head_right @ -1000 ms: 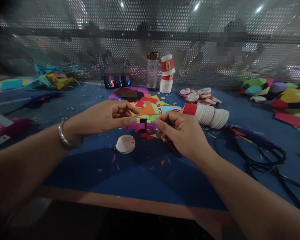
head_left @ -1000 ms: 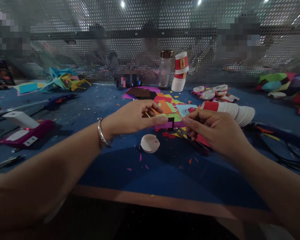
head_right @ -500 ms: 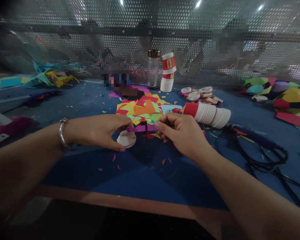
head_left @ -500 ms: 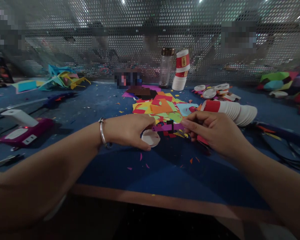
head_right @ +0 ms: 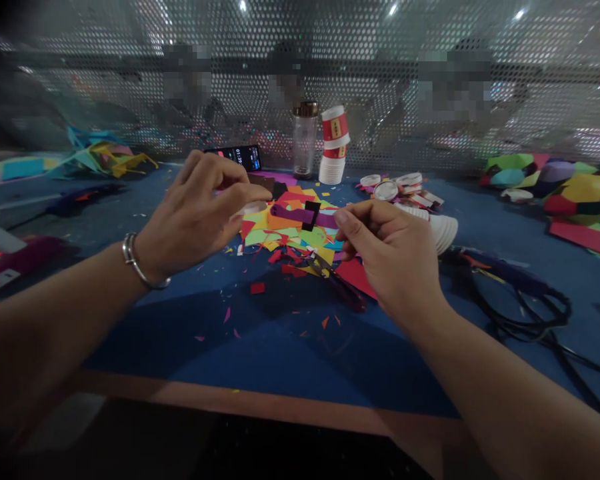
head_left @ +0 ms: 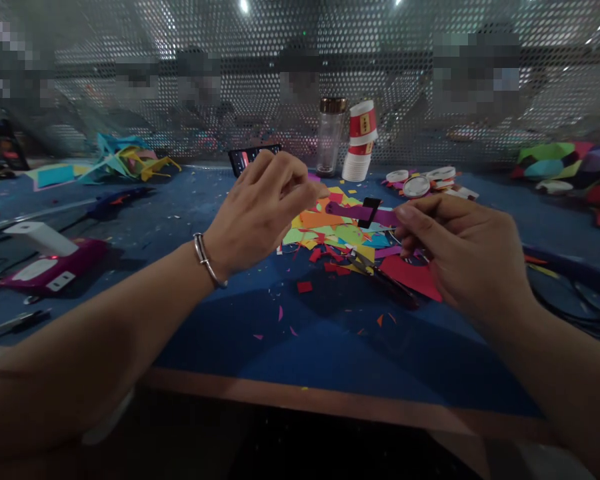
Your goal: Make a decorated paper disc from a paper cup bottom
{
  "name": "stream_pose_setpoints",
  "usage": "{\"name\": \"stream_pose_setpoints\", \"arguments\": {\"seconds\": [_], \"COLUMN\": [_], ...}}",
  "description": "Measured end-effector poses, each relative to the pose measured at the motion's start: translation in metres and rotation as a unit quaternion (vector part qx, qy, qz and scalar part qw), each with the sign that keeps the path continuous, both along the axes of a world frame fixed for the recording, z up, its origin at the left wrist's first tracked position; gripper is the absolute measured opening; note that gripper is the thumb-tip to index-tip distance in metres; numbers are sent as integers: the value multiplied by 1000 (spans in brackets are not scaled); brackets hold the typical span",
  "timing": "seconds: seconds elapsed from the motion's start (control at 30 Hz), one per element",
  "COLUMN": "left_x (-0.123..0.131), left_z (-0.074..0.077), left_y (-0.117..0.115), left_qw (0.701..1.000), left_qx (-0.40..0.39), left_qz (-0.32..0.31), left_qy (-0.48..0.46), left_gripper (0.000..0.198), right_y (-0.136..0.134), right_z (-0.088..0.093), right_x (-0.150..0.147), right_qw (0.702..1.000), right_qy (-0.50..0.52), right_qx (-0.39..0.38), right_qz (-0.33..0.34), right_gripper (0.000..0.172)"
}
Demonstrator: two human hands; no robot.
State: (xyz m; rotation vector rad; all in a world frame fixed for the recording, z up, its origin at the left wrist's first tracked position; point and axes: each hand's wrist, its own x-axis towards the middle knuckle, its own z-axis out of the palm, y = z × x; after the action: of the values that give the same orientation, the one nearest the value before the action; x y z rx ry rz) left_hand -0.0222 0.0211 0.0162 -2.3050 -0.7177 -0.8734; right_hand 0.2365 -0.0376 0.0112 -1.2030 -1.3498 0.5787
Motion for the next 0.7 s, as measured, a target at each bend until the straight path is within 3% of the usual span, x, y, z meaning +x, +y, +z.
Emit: {"name": "stream_pose_setpoints", "arguments": {"seconds": [0.1, 0.2, 0.3, 0.4, 0.5, 0.7], "left_x": [1, 5, 11, 18, 24, 34], "left_z": [-1, -9, -20, -26, -23, -15], "left_y": [0, 3, 8, 5, -6, -23], "left_qw": [998, 967, 867, 763, 681, 566], "left_qx": [-28, -182, -407, -564, -654, -742], "left_qz": [-31, -105, -163, -183, -193, -203], "left_qy": [-41, -147, -237, -256, -267, -297], "left_gripper": [39, 44, 50, 57, 61, 61], "right_y": [-1, -2, -2, -2, -2, -11], "right_z": [0, 0, -2, -4, -5, -1], "right_x": [-2, -2, 0, 1, -1, -8], "right_qw": [1000, 999, 998, 995, 990, 984], "right_qy": [-12, -18, -31, -61, -99, -143], "right_qx": [5, 18, 43, 75, 99, 103], "right_qz": [-9, -19, -25, -28, -25, 2], "right_gripper": [17, 14, 13, 12, 11, 9]}}
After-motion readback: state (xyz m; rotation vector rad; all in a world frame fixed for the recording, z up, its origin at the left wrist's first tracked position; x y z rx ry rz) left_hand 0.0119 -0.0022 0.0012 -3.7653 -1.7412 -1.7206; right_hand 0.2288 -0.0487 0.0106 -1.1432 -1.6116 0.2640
